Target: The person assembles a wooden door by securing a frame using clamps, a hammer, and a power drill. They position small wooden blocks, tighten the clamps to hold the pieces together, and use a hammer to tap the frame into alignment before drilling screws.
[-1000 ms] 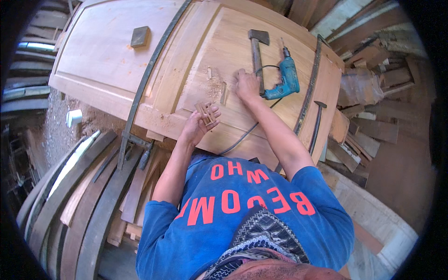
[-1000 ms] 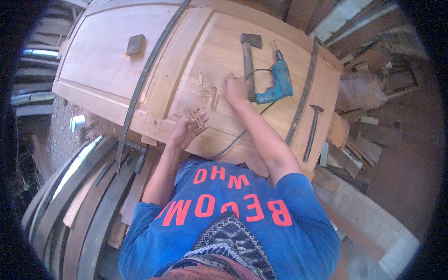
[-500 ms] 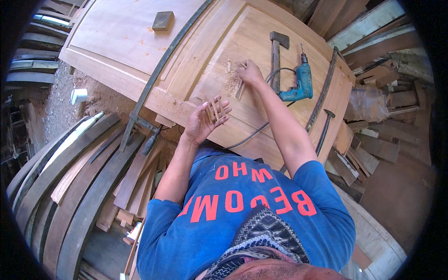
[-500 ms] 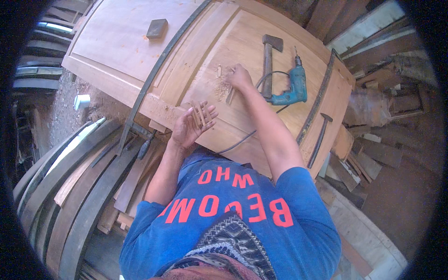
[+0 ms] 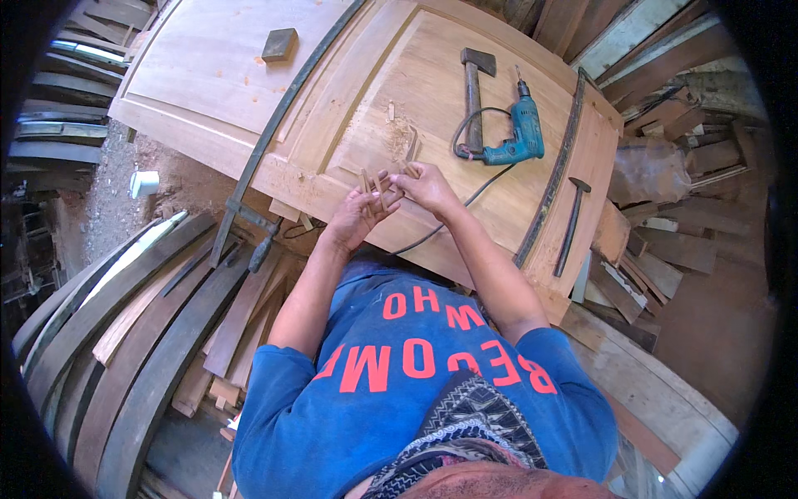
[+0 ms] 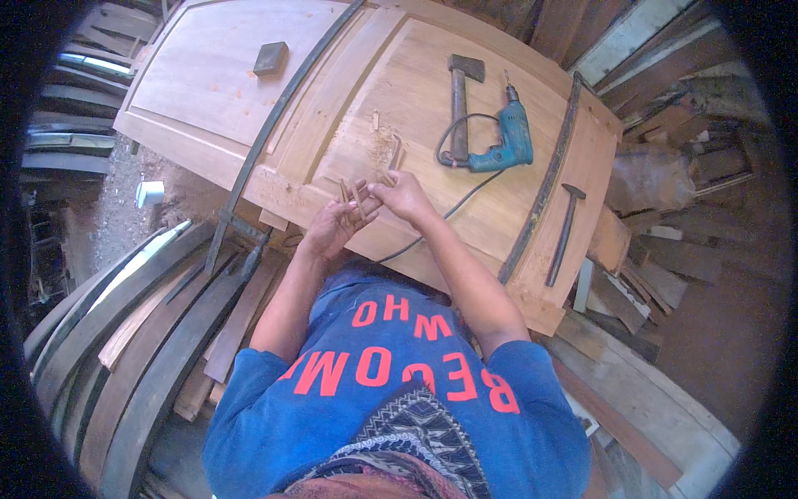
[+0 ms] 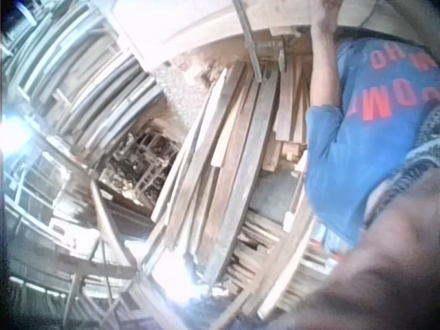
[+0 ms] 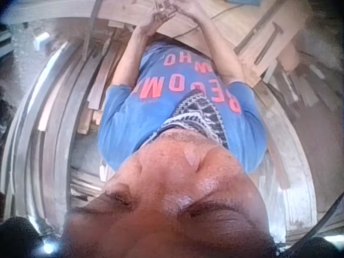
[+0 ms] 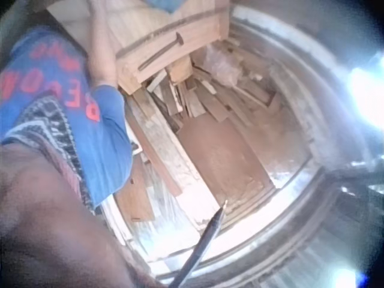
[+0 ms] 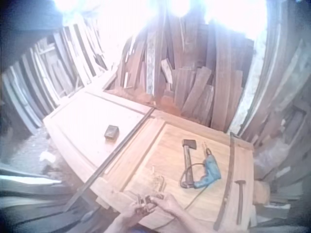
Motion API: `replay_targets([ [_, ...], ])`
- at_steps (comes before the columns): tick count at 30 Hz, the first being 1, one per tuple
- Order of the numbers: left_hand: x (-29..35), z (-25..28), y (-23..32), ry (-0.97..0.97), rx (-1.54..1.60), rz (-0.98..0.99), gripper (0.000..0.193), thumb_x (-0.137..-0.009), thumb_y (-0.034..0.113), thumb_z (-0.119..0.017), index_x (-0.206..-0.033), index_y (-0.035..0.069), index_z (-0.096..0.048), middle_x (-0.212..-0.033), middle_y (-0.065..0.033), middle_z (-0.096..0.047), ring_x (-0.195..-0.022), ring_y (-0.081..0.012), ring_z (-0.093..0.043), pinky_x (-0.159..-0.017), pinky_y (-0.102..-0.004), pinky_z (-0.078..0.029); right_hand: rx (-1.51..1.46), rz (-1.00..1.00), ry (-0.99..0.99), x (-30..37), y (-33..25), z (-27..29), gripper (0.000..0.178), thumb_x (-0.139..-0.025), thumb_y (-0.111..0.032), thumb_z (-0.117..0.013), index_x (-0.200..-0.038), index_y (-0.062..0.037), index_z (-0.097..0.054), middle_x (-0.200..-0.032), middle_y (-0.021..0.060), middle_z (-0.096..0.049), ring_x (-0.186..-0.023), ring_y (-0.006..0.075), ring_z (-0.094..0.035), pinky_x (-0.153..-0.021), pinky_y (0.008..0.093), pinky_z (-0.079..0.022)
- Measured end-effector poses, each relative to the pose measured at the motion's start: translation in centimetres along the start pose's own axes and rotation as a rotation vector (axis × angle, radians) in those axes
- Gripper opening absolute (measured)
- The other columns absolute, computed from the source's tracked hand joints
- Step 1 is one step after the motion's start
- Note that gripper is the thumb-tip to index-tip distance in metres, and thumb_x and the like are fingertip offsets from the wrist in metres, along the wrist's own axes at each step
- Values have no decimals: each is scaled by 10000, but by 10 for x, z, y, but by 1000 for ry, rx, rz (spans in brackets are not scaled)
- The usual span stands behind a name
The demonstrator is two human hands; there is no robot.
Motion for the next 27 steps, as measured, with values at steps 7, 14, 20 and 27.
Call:
replay_targets([
  [7, 19, -1, -22, 13, -16, 50, 546, -1046, 140, -457, -1552, 1, -306, -1556, -225, -430, -1388, -366, -498, -1151, -473, -447, -30, -161, 249, 9, 42, 54, 354, -985, -211, -603, -1252, 23, -592, -915, 109, -721, -731, 184, -660, -690, 321, -541],
  [14, 29, -16, -38, 28, -13, 62, 530, -1078, 236, -451, -1542, 7, -337, -1527, -218, -467, -1368, -368, -518, -1139, -467, -460, -868, -166, -12, 62, 53, 52, 291, -1034, -70, -385, -1277, -11, -533, -1199, 224, -676, -1053, 327, -696, -855, 405, -588],
  [20, 24, -13, -36, 29, -18, 92, 537, -1074, 232, -461, -1543, 8, -326, -1505, -221, -488, -1363, -357, -526, -1129, -463, -470, -1045, -77, -100, 76, 21, 35, 297, -1040, -60, -364, -1299, 1, -497, -1251, 259, -644, -1096, 352, -685, -915, 452, -586],
  [27, 19, 33, -12, 145, -157, 150, 450, -1055, 206, -518, -1455, 24, -421, -1362, -183, -627, -1241, -316, -632, -1029, -416, -537, -354, -189, 379, 13, 72, 45, 249, -1040, -65, -358, -1215, 11, -518, -1147, 188, -695, -982, 295, -719, -806, 360, -602],
])
Point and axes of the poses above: each hand's wrist, its own x-axis away from the middle knuckle, its own z-axis out of the back of the hand, y = z × x, the point moved 6 cm from there along -x, towards the middle knuckle
